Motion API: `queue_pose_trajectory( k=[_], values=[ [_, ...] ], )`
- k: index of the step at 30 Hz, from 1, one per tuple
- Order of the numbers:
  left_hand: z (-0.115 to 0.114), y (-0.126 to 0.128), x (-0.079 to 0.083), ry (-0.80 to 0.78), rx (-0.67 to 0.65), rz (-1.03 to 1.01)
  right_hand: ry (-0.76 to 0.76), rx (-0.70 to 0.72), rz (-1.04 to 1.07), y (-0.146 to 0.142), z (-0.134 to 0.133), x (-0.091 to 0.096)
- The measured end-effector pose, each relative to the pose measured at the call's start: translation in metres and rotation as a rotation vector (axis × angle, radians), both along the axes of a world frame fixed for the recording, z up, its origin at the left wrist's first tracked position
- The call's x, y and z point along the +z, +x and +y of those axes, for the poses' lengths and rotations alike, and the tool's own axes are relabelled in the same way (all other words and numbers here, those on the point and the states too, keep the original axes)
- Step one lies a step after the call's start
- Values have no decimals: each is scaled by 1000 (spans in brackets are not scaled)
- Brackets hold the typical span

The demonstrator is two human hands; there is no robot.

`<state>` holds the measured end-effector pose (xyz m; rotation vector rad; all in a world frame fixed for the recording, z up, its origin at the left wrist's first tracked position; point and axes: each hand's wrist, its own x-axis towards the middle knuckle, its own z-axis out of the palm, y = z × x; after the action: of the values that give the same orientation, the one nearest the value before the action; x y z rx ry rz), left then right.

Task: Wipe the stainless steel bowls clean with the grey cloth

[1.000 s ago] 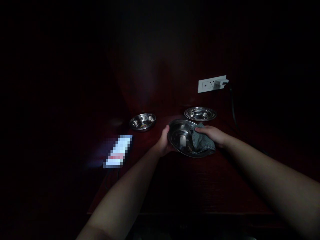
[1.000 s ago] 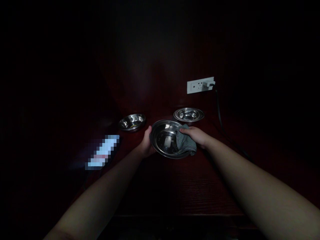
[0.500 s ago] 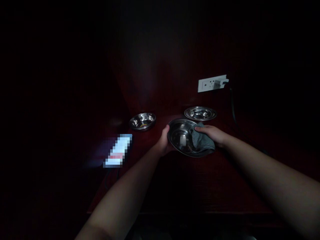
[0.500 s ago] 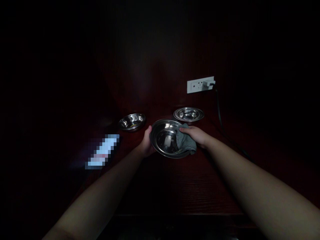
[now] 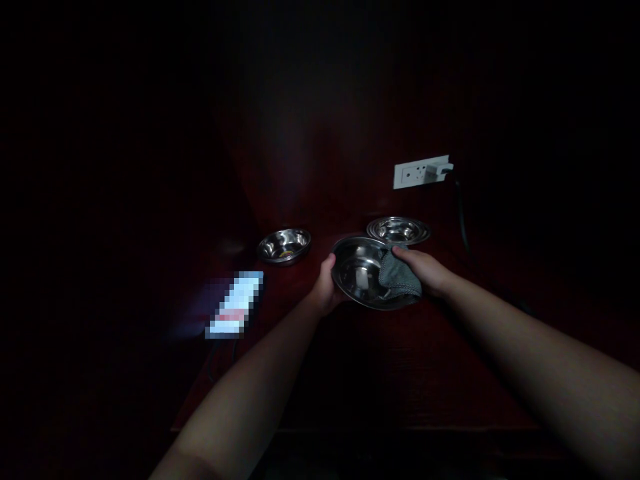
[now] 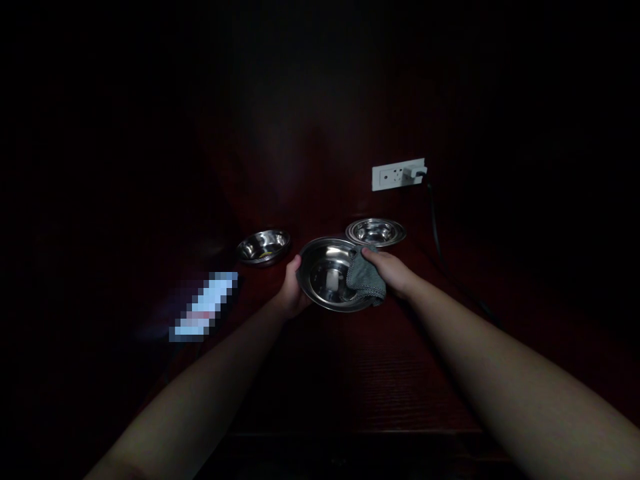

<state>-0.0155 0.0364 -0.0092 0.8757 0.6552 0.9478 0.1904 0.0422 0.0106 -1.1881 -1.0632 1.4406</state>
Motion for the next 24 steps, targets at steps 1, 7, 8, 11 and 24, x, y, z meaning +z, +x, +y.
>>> queue_pose_trajectory(
  k=[1, 7, 8, 11, 24],
  values=[
    [0, 0, 0, 1, 26, -18, 21, -9, -1, -1, 0, 0],
    [0, 3, -1, 20, 188, -17, 84, 52, 4, -2, 2, -6],
    [0, 4, -2, 26, 223, -6, 98, 66, -3, -1, 3, -8],
    [3, 5, -3, 86, 338, -3, 166, 58, -59, 0, 6, -11],
    [-26, 1, 24, 819, 563, 575, 381, -308, -353, 9, 15, -10]
  ],
)
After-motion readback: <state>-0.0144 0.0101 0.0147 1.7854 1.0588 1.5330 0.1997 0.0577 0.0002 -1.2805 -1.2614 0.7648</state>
